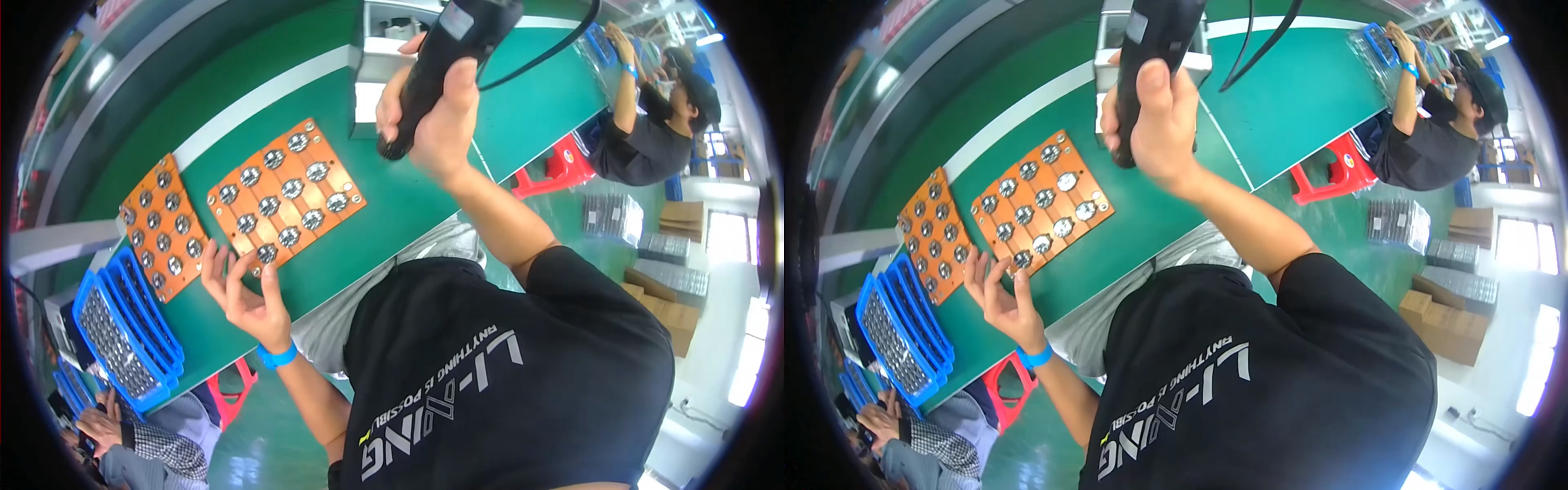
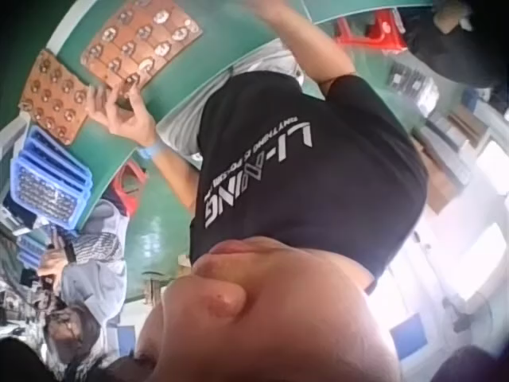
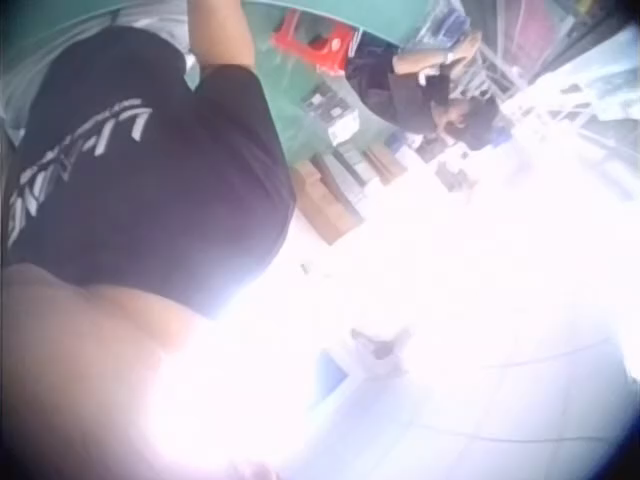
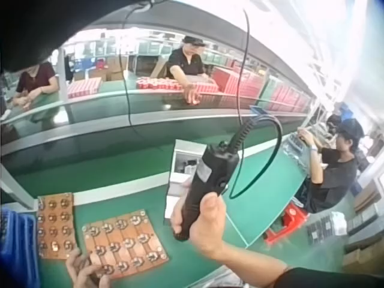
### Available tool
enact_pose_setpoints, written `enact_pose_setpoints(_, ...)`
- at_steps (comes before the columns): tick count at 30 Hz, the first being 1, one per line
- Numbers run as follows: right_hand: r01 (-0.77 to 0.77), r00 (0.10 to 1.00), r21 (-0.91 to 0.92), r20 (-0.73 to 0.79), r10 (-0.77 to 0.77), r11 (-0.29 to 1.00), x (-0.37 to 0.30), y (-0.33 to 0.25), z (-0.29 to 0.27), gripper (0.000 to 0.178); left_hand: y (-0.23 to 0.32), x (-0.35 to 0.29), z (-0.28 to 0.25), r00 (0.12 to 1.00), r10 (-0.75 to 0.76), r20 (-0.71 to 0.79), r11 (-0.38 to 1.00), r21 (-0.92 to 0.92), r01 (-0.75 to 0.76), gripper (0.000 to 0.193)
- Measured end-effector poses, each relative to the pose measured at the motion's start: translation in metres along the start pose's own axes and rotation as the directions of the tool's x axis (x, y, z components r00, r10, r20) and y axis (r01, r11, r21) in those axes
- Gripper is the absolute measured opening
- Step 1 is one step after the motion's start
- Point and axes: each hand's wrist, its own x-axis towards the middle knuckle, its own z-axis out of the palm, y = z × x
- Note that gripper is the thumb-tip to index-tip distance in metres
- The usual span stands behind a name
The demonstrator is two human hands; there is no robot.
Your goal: The person assembles electronic components onto printed circuit boards by securing them with screws using an electric screwdriver.
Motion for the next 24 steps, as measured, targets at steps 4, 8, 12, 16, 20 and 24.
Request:
enact_pose_setpoints(4,-0.033,0.986,0.169,0.168,0.004,0.985,-0.033,0.003,0.057,0.096,0.001,0.000,-0.001,1.000,0.001,0.028,1.000,0.015,-0.002,0.015)
enact_pose_setpoints(8,-0.022,0.971,0.345,0.231,-0.062,0.939,-0.054,0.015,0.108,0.098,0.002,0.001,0.000,1.000,-0.025,0.010,0.998,0.049,0.024,0.013)
enact_pose_setpoints(12,-0.023,0.956,0.381,0.278,-0.091,0.924,-0.063,0.026,0.136,0.092,0.006,0.001,0.001,0.999,-0.040,-0.036,0.994,0.097,0.043,0.009)
enact_pose_setpoints(16,-0.009,0.947,0.341,0.304,-0.101,0.940,-0.066,0.034,0.142,0.091,0.007,0.000,0.001,0.998,-0.037,-0.047,0.996,0.077,0.041,0.008)
enact_pose_setpoints(20,-0.017,0.939,0.327,0.331,-0.098,0.945,-0.068,0.036,0.143,0.090,0.007,0.001,0.001,0.998,-0.019,-0.052,0.997,0.072,0.022,0.007)
enact_pose_setpoints(24,-0.029,0.937,0.326,0.338,-0.088,0.945,-0.069,0.037,0.144,0.091,0.007,0.001,0.000,0.998,-0.015,-0.059,0.996,0.085,0.020,0.008)
